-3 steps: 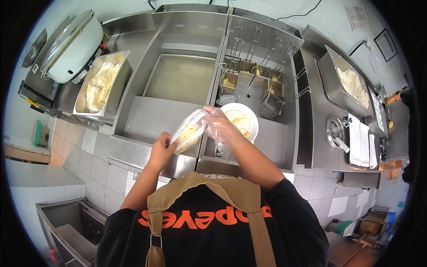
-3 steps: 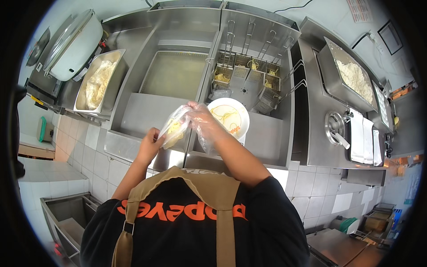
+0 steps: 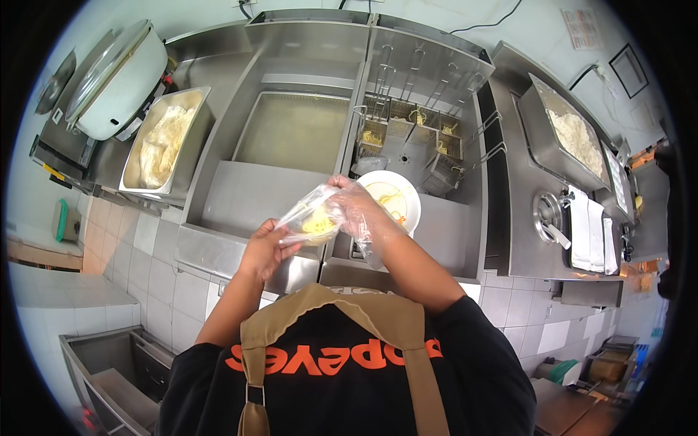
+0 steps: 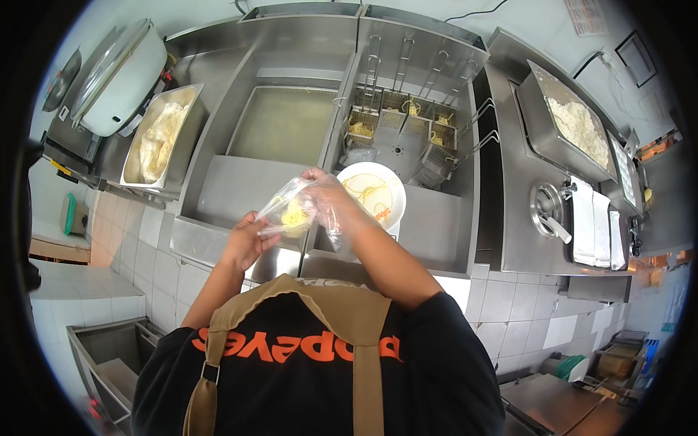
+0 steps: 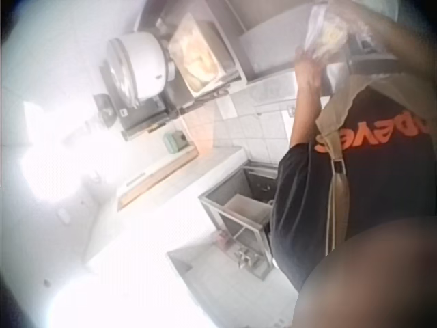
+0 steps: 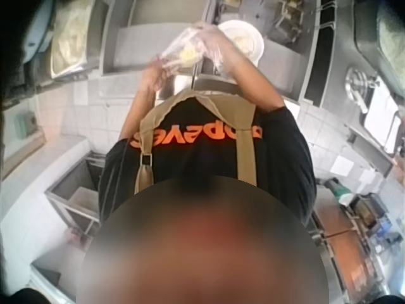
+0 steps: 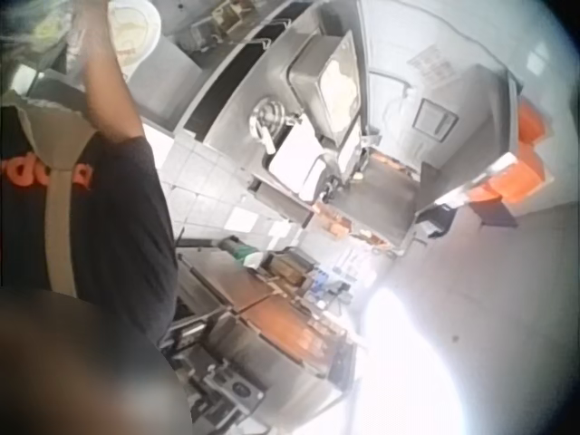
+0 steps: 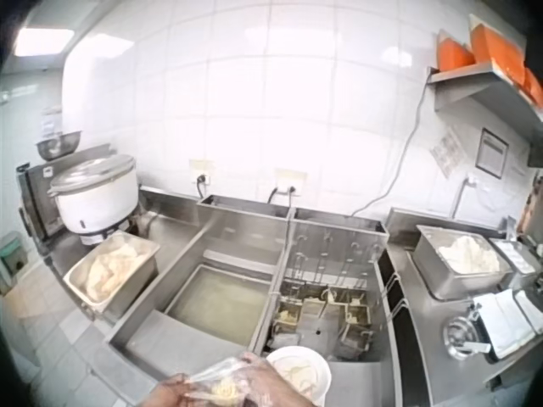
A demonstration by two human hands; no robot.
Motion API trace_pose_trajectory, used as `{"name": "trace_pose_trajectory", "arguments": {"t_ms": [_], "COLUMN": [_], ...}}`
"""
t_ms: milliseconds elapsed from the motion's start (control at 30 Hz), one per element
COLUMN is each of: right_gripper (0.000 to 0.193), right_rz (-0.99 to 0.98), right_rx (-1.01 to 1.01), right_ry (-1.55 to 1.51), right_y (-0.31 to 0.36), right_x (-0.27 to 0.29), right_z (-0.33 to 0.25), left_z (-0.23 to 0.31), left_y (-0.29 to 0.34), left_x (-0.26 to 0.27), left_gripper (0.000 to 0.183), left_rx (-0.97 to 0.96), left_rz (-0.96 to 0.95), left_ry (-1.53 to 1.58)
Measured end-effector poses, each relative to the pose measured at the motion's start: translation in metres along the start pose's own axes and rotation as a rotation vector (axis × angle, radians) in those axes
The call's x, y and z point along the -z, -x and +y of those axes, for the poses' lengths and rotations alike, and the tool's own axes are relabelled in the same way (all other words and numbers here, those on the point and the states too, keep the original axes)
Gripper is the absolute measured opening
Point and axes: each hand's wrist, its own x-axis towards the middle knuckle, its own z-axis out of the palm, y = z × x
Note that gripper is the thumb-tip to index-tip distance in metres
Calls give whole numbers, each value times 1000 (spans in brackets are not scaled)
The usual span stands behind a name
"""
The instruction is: The person assembles food orders in a commercial kitchen. They place fried items into a bowl, retrieve plates and napkins, scoop rice onto plates, and use tongs to add fried chicken and sauce to the plates.
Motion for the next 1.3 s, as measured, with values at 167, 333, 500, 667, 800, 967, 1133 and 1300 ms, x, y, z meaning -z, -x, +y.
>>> {"name": "trace_pose_trajectory", "arguments": {"t_ms": [167,333,500,667,800,967,1133,1300], "right_gripper": [40,51,61,62,51,54,36,31], "right_rz": [168,325,-31,-251,32,195,959,522], "right_rx": [86,279,266,417,440,459,301,-328], "right_ry": [756,93,-719,-885,-748,-719,1046,2249], "right_y": [59,99,128,130,139,129,94,40], "right_x": [23,65,100,129,148,207,261,271], "right_z": [-41,-54,-40,-50,-73,-105,-146,-202], "left_z": [37,65,66,50,-9,-75,-93,-109], "left_y": [-16,-46,-87,-167,-195,-188,-208,-240], "left_x": [-54,-149,-244,-275,-294,-328,-352,-389], "left_gripper": [13,18,14,13,13,18,23,26], "left_rx": [11,284,551,505,418,412,493,446], "left_rz": [-348,-1165,-1068,-861,-527,-393,-258,-397], "left_ry": [612,673,448,250,231,473,397,549]}}
